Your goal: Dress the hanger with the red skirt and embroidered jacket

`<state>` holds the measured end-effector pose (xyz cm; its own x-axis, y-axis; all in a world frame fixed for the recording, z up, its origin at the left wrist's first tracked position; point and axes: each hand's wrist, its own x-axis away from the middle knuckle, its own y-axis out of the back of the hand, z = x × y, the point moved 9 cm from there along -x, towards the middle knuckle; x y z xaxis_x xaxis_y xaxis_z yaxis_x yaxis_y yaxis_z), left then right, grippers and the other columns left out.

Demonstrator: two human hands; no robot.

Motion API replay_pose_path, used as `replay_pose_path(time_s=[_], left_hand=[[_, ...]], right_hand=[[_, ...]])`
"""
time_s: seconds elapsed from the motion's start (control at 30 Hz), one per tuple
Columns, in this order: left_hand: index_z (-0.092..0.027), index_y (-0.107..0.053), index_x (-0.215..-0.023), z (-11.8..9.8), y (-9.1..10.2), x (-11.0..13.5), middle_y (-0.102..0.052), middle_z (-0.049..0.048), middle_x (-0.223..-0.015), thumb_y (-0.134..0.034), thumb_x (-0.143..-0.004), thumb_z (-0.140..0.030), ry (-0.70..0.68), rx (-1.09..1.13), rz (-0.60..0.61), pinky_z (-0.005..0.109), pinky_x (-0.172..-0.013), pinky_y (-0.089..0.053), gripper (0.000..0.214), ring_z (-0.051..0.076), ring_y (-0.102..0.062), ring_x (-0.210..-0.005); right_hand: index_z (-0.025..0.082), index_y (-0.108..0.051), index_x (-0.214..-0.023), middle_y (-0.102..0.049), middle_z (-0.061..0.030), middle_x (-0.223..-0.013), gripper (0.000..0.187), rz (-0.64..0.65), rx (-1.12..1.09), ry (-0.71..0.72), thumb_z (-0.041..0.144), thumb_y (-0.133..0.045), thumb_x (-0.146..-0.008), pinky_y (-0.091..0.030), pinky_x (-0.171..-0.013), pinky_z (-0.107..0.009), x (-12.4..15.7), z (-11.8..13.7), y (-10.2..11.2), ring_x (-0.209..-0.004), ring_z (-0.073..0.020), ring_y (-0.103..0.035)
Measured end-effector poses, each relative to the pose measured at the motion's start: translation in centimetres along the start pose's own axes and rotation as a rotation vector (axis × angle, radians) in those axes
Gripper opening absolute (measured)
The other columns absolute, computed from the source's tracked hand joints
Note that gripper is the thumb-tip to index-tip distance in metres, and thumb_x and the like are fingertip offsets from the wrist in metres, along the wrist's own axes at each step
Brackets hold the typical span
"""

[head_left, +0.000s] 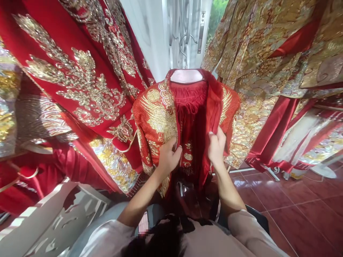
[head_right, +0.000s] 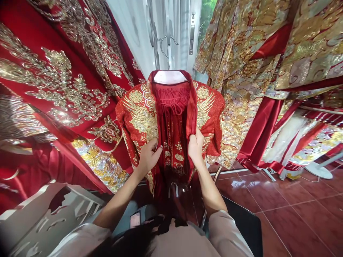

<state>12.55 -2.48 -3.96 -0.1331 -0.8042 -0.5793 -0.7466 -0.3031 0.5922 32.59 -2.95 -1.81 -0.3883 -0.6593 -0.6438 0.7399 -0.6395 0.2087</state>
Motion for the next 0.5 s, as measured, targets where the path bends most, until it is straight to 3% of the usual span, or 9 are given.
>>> replay_pose_path(time_s=[0.1,0.17,0.27,0.33,0.4,0.5], left_hand=[[-0.021,-0.044,-0.066,-3.8,0.2,-0.2,-0.044,-0.0021,-0.054,-0.044,-0.082,-0.02,-0.006,0.088,-0.046,0.023,-0.048,-0.038,0.017,0.012,-0.045,-0.048],[-0.02,-0.054,-0.078,-4.6,-1.7,-1.0,-0.056,0.0013,-0.064,-0.044,-0.083,-0.019,-0.007,0.008,-0.004,0.024,-0.055,-0.045,0.011,0.014,-0.054,-0.056],[-0.015,-0.058,-0.105,-1.8,-6.2,-2.7,-0.065,0.012,-0.086,-0.04,-0.087,-0.014,0.122,-0.325,0.108,0.028,-0.063,-0.049,0.025,0.02,-0.065,-0.072],[-0.012,-0.056,-0.111,0.5,-8.2,-3.6,-0.065,0.016,-0.095,-0.033,-0.091,-0.012,0.196,-0.515,0.144,0.029,-0.063,-0.051,0.031,0.023,-0.067,-0.079],[-0.012,-0.054,-0.115,1.4,-9.3,-4.1,-0.064,0.0156,-0.096,-0.029,-0.093,-0.012,0.195,-0.574,0.154,0.029,-0.063,-0.052,0.034,0.024,-0.067,-0.082],[-0.013,-0.053,-0.119,0.9,-9.2,-3.5,-0.064,0.0139,-0.093,-0.028,-0.095,-0.015,0.183,-0.56,0.131,0.029,-0.064,-0.053,0.034,0.023,-0.067,-0.081]], right_hand=[[0.019,-0.051,-0.078,-0.049,-0.0014,-0.063,0.025,0.039,-0.06,0.1,0.038,-0.037,-0.088,-0.036,-0.054,-0.026,0.7,5.1,0.5,-0.058,-0.0146,-0.045],[0.02,-0.051,-0.074,-0.048,-0.0006,-0.059,0.03,0.121,0.018,0.125,0.042,-0.039,-0.089,-0.034,-0.054,-0.025,0.3,5.9,-1.4,-0.055,-0.0138,-0.044],[0.018,-0.053,-0.077,-0.052,-0.0021,-0.06,0.028,0.251,0.229,0.079,0.037,-0.037,-0.092,-0.03,-0.054,-0.024,-0.8,2.9,-5.6,-0.055,-0.0143,-0.047],[0.017,-0.055,-0.086,-0.057,-0.0045,-0.064,0.025,0.293,0.379,0.027,0.033,-0.037,-0.092,-0.027,-0.053,-0.024,-1.4,0.0,-7.7,-0.055,-0.0151,-0.049],[0.015,-0.055,-0.093,-0.059,-0.0059,-0.066,0.025,0.311,0.449,0.01,0.033,-0.038,-0.093,-0.024,-0.052,-0.024,-1.6,-1.8,-8.6,-0.054,-0.0153,-0.05],[0.016,-0.055,-0.092,-0.058,-0.0045,-0.064,0.028,0.3,0.374,0.054,0.036,-0.035,-0.094,-0.025,-0.051,-0.023,-0.9,-1.5,-8.1,-0.053,-0.0142,-0.05]])
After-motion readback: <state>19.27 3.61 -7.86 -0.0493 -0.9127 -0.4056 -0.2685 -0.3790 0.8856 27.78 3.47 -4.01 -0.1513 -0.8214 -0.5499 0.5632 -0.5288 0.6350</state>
